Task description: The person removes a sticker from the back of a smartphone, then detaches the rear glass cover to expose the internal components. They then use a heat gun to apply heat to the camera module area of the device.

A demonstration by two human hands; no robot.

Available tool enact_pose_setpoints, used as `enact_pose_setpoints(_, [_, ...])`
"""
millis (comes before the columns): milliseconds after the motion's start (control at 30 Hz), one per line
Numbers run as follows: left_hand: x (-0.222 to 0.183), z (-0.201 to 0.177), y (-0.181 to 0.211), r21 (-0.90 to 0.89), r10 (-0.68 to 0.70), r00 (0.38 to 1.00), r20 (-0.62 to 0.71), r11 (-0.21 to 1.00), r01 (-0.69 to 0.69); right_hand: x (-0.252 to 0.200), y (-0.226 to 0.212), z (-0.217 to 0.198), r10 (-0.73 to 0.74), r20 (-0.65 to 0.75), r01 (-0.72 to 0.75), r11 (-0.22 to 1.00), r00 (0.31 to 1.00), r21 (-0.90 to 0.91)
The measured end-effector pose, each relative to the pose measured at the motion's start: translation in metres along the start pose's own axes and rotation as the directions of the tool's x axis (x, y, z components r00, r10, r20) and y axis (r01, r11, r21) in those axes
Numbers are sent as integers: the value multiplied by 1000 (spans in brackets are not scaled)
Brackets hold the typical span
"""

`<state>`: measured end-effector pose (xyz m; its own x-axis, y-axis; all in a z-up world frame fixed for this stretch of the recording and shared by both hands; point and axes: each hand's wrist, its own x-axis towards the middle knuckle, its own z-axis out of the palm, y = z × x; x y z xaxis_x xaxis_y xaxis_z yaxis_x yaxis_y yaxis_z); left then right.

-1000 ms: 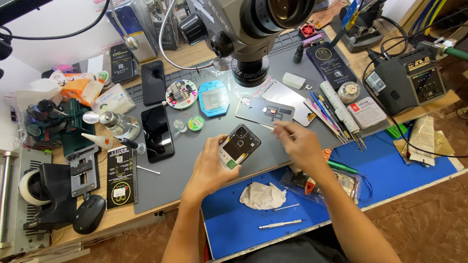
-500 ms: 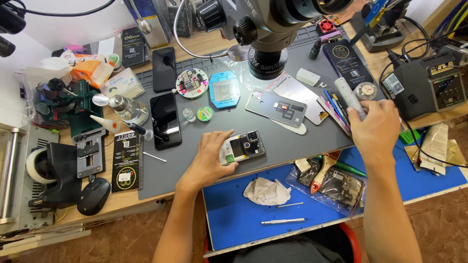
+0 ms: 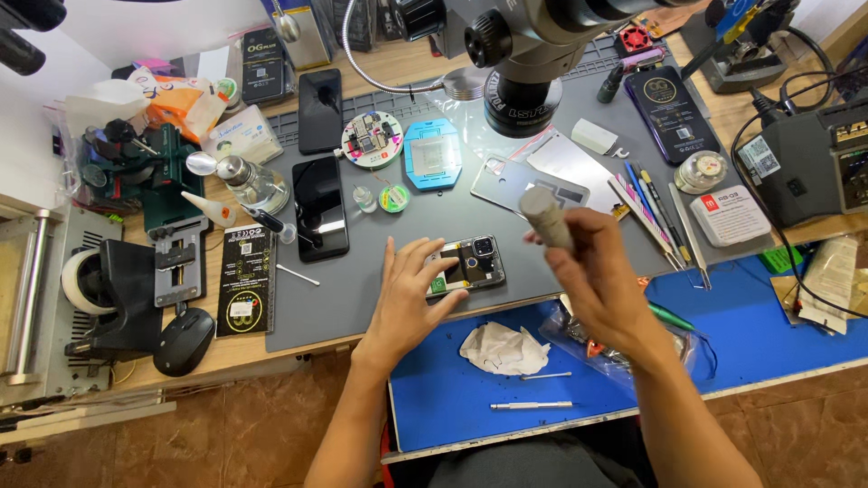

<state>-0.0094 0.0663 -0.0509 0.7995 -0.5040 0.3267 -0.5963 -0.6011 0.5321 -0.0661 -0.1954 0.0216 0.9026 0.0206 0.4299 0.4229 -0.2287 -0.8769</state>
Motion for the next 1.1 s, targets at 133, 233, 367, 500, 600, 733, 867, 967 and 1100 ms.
enact_pose_setpoints(133, [-2, 7, -3, 26, 5, 1000, -25, 1000, -4, 22, 4, 35, -5, 112, -15, 984, 994, 176])
enact_pose_setpoints(233, [-4, 7, -3, 80, 4, 999, -32, 997, -1, 27, 23, 57, -31, 126, 3, 976, 992, 220])
enact_pose_setpoints(367, [-5, 8, 0, 125, 10, 999, -47, 992, -4, 28, 40, 70, -35, 156, 0, 976, 987, 216])
enact_pose_setpoints(500, [-5, 9, 0, 143, 10, 999, -46, 990, -3, 28, 35, 72, -31, 211, -3, 987, 977, 159])
enact_pose_setpoints(600, [-5, 11, -1, 154, 16, 999, -52, 988, -8, 29, 34, 72, -34, 212, 3, 990, 977, 144])
enact_pose_setpoints(733, [-5, 11, 2, 164, 26, 998, -61, 986, -16, 29, 31, 71, -27, 220, 1, 993, 975, 115])
enact_pose_setpoints(867, [-4, 10, 9, 150, 47, 994, -95, 988, -32, 28, 31, 70, -33, 260, 16, 998, 965, 65])
enact_pose_setpoints(967, [-5, 13, 14, 132, 61, 991, -116, 990, -45, 25, 29, 72, -33, 295, 18, 998, 955, 54])
enact_pose_setpoints(1100, [-5, 19, 17, 121, 52, 990, -130, 992, -37, 26, 34, 70, -32, 291, 20, 999, 956, 43])
